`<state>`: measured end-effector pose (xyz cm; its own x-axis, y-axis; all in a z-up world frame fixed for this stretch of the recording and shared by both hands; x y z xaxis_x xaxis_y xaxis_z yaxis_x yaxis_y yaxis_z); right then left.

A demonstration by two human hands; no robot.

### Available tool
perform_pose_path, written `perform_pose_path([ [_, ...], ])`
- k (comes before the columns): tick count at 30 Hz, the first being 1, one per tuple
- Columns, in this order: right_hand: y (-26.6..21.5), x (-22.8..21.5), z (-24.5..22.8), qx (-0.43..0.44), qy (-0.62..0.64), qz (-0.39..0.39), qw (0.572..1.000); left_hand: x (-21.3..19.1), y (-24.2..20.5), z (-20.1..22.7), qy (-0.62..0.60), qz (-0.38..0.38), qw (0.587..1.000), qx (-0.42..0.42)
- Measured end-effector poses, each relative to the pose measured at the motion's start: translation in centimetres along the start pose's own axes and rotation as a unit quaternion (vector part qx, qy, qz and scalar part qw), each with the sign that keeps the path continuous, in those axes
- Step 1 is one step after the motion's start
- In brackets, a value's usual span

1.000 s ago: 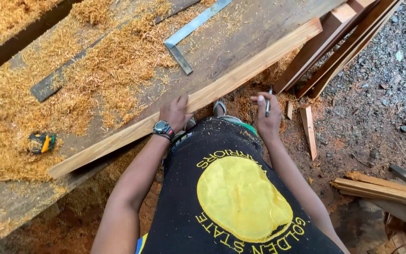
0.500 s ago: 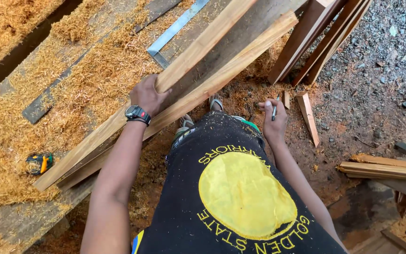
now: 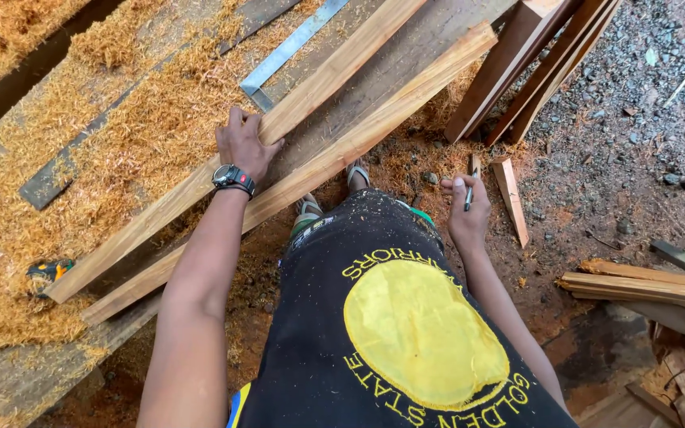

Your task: The person measures and marks wooden planks using a try square and a pencil. They repeatedly position the square on the wood, draw lines, and move the planks to a stack nearby.

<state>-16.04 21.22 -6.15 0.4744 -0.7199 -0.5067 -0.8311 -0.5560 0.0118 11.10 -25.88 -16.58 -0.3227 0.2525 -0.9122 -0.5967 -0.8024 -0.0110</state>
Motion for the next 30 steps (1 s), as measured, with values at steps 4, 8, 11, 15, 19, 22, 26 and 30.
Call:
perform_pose_path([
  [4,-0.1,0.3,-1.4,0.009,0.002,-0.024,1.0,0.6,-0.2,-0.1,0.002,0.004,1.0,0.004],
  [8,0.6,1.5,-0.8,0.005,-0.004,-0.038,0.999,-0.1,-0.8,0.7,0.008,0.014,1.0,0.005],
  [11,1.2,2.3,-1.3,0.006,-0.008,-0.052,0.999,-0.7,-2.0,0.8,-0.009,0.008,1.0,0.001],
  [15,2.3,3.4,-1.9,0.023,-0.014,-0.065,0.998,-2.4,-3.3,-0.8,0.005,0.019,1.0,-0.011],
  [19,3.3,5.0,-3.7,-0.025,-0.051,-0.09,0.994,-8.9,-7.4,-1.6,-0.039,0.07,0.997,-0.005],
  [22,4.2,8.2,-4.1,-0.059,-0.066,-0.135,0.987,-12.4,-13.2,-5.0,-0.063,0.112,0.99,-0.053],
  [26,5.5,14.1,-5.3,-0.228,-0.131,-0.202,0.943,-12.7,-22.8,-12.0,-0.073,0.081,0.977,-0.181],
  [30,5.1,20.3,-9.5,-0.372,-0.281,-0.3,0.832,-12.6,-31.4,-18.7,-0.09,0.157,0.913,-0.365],
])
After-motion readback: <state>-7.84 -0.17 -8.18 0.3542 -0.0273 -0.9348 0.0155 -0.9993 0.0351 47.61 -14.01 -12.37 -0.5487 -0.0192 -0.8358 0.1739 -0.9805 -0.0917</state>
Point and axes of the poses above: each hand's wrist, its own y-axis towards the middle knuckle, its own x-axis out of the palm, z = x × y, the point moved 8 cm from there along y, towards the middle knuckle, and after that the axes turned 10 degrees about -x, right-handed, at the moved point
